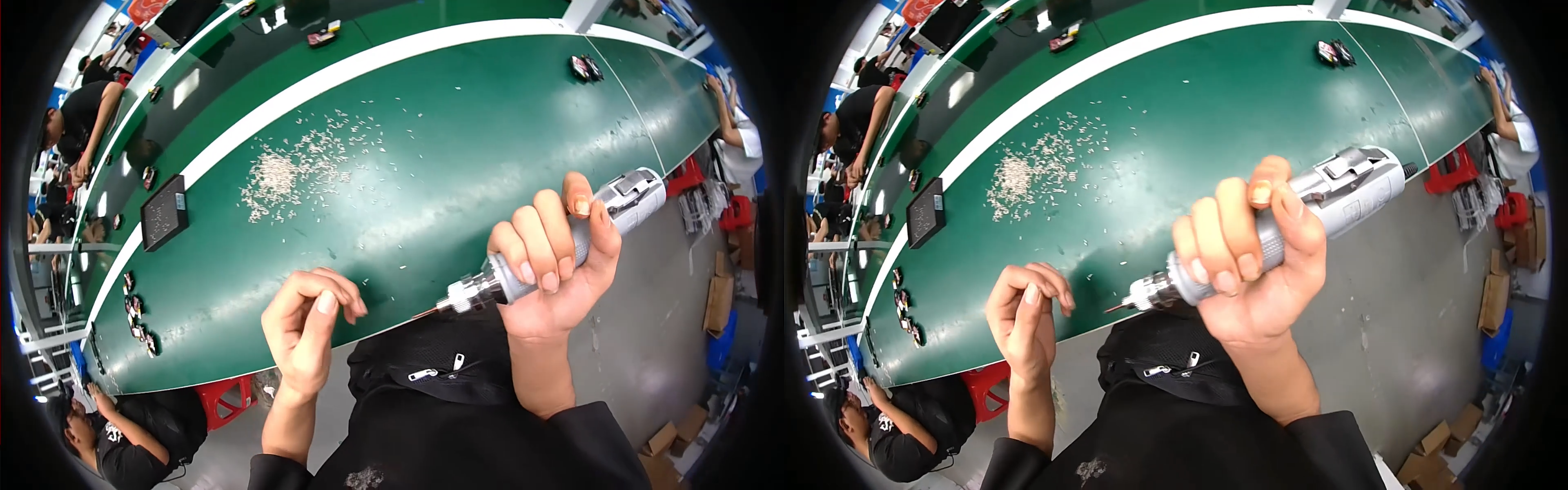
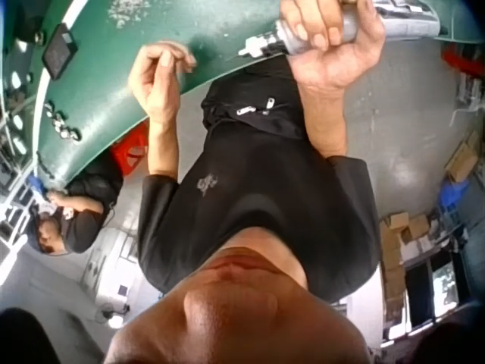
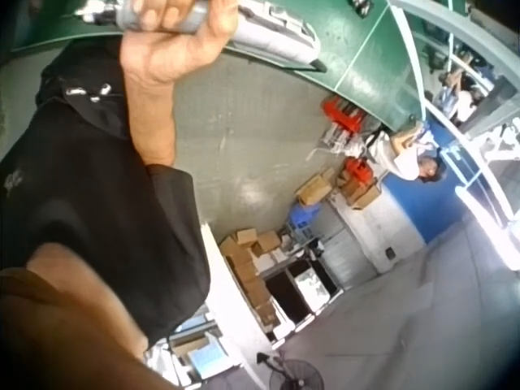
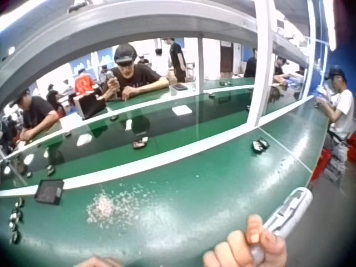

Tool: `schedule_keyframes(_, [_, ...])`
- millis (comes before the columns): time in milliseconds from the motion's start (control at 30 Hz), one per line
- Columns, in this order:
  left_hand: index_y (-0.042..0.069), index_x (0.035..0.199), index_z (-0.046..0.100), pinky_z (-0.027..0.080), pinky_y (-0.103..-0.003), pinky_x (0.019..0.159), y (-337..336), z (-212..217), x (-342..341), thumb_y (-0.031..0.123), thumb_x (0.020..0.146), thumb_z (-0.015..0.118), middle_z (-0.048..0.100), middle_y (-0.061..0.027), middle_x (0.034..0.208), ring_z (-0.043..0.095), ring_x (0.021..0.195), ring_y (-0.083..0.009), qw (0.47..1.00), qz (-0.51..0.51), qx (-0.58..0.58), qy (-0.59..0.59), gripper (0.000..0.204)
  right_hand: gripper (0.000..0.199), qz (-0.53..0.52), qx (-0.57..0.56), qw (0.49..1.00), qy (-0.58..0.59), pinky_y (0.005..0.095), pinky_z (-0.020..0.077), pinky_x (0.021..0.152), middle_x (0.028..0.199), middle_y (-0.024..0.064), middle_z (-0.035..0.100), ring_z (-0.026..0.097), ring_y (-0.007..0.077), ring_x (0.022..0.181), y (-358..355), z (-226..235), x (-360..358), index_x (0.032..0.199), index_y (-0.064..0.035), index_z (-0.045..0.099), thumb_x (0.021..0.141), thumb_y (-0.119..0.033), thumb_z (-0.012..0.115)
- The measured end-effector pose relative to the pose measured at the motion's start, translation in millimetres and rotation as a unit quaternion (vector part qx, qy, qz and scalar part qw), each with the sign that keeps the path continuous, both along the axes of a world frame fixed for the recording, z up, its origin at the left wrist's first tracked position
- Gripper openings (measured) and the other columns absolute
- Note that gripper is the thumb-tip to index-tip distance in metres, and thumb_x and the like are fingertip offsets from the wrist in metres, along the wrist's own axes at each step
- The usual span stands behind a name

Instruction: Assemble small electronic components on a factory production line using a power screwdriver.

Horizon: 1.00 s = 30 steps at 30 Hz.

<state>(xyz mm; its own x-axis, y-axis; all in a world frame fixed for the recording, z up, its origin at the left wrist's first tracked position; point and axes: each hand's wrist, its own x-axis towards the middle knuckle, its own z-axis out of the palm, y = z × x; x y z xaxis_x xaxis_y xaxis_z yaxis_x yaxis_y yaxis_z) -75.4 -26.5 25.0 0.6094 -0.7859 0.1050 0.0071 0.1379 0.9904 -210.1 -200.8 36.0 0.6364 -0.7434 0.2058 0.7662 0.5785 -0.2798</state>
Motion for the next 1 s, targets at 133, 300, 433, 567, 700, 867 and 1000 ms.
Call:
schedule_keyframes(133, [-0.002,0.090,0.050,0.044,-0.029,0.058,-9.9,-11.5,-33.7,0.011,0.096,0.048,0.058,-0.0184,0.080,0.054,0.069,-0.0194,0.977,-0.087,-0.119,0.156,0.015,0.019,-0.004,-0.067,0.997,-0.027,0.0279,0.0380,0.052,0.054,-0.0008,0.040,0.042,0.0106,0.045,7.9,10.2,1.7,0.092,-0.0073,0.049,0.098,-0.024,0.042])
schedule_keyframes(300, [-0.002,0.090,0.050,0.044,-0.029,0.057,-16.0,-15.5,-48.3,0.012,0.097,0.048,0.058,-0.0195,0.083,0.054,0.070,-0.0197,0.956,-0.113,-0.161,0.220,0.016,0.020,-0.007,-0.064,0.997,-0.035,0.0283,0.0391,0.052,0.054,-0.0007,0.040,0.042,0.0109,0.045,4.3,8.9,-6.5,0.094,-0.0056,0.049,0.098,-0.024,0.043])
schedule_keyframes(433, [-0.002,0.090,0.051,0.045,-0.029,0.058,-15.3,-18.4,-50.3,0.011,0.097,0.049,0.058,-0.0188,0.084,0.054,0.070,-0.0193,0.958,-0.108,-0.162,0.212,0.015,0.019,-0.023,-0.036,0.999,-0.032,0.0270,0.0396,0.051,0.053,-0.0008,0.040,0.041,0.0100,0.044,8.6,10.9,-4.5,0.093,-0.0048,0.049,0.097,-0.022,0.044])
schedule_keyframes(567, [-0.003,0.090,0.051,0.044,-0.028,0.059,-15.5,-19.3,-49.7,0.011,0.097,0.049,0.058,-0.0182,0.084,0.054,0.069,-0.0185,0.958,-0.109,-0.162,0.212,0.016,0.018,-0.021,-0.025,0.999,-0.029,0.0268,0.0396,0.051,0.053,-0.0011,0.039,0.041,0.0100,0.044,9.6,8.7,-4.0,0.093,-0.0050,0.049,0.097,-0.022,0.045])
schedule_keyframes(700, [-0.004,0.090,0.053,0.044,-0.027,0.059,-16.6,-16.7,-49.3,0.011,0.096,0.050,0.058,-0.0168,0.082,0.054,0.069,-0.0168,0.962,-0.105,-0.138,0.213,0.016,0.019,-0.036,-0.031,0.999,-0.022,0.0269,0.0393,0.051,0.052,-0.0013,0.039,0.041,0.0098,0.044,10.9,8.3,-4.3,0.092,-0.0052,0.049,0.097,-0.023,0.045])
schedule_keyframes(867, [-0.005,0.085,0.056,0.044,-0.027,0.058,-16.4,-12.5,-47.3,0.002,0.091,0.054,0.060,-0.0135,0.075,0.055,0.066,-0.0169,0.995,-0.048,-0.065,0.066,0.009,0.020,-0.054,-0.084,0.995,-0.008,0.0304,0.0407,0.053,0.055,-0.0009,0.041,0.042,0.0117,0.045,10.3,-0.3,-9.6,0.097,-0.0101,0.048,0.099,-0.026,0.036])
schedule_keyframes(1000, [-0.004,0.082,0.055,0.043,-0.026,0.057,-22.2,-18.2,-42.0,-0.002,0.087,0.055,0.059,-0.0125,0.071,0.054,0.061,-0.0169,0.987,-0.010,-0.030,-0.158,0.006,0.019,-0.056,-0.111,0.992,0.021,0.0302,0.0394,0.051,0.054,-0.0010,0.041,0.041,0.0117,0.044,7.5,-5.4,-11.0,0.097,-0.0101,0.047,0.098,-0.026,0.037])
